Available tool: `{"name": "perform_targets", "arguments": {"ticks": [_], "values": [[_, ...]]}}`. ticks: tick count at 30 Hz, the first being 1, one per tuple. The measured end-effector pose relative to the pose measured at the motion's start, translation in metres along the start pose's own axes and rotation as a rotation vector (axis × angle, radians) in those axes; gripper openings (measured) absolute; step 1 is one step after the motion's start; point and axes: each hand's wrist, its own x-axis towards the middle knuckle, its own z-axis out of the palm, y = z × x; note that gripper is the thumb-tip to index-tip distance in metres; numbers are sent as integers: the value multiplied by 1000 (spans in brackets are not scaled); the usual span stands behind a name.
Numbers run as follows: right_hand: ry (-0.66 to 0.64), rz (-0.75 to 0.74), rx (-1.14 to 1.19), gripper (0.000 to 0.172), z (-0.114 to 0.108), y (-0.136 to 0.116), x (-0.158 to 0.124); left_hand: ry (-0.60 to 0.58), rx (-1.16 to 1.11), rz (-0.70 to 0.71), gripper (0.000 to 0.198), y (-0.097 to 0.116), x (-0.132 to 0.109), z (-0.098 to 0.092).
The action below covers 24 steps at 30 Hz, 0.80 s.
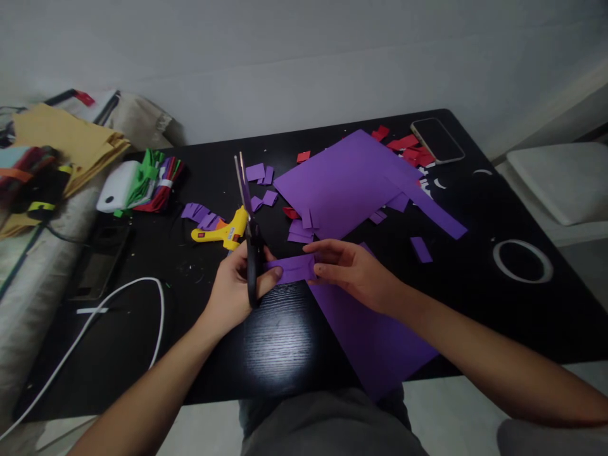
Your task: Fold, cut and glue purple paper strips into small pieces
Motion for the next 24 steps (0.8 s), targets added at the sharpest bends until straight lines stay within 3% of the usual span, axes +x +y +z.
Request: {"name": "perform_targets", "arguments": {"ticks": [8,15,24], "values": [[104,-130,-266,42,0,3,-1,-13,23,24,20,4,-3,3],[68,-187,-260,45,1,1,-3,7,84,16,20,5,-3,3],[-16,-159,-165,24,2,-3,-6,4,63,14,20,-1,-1,1]]}}
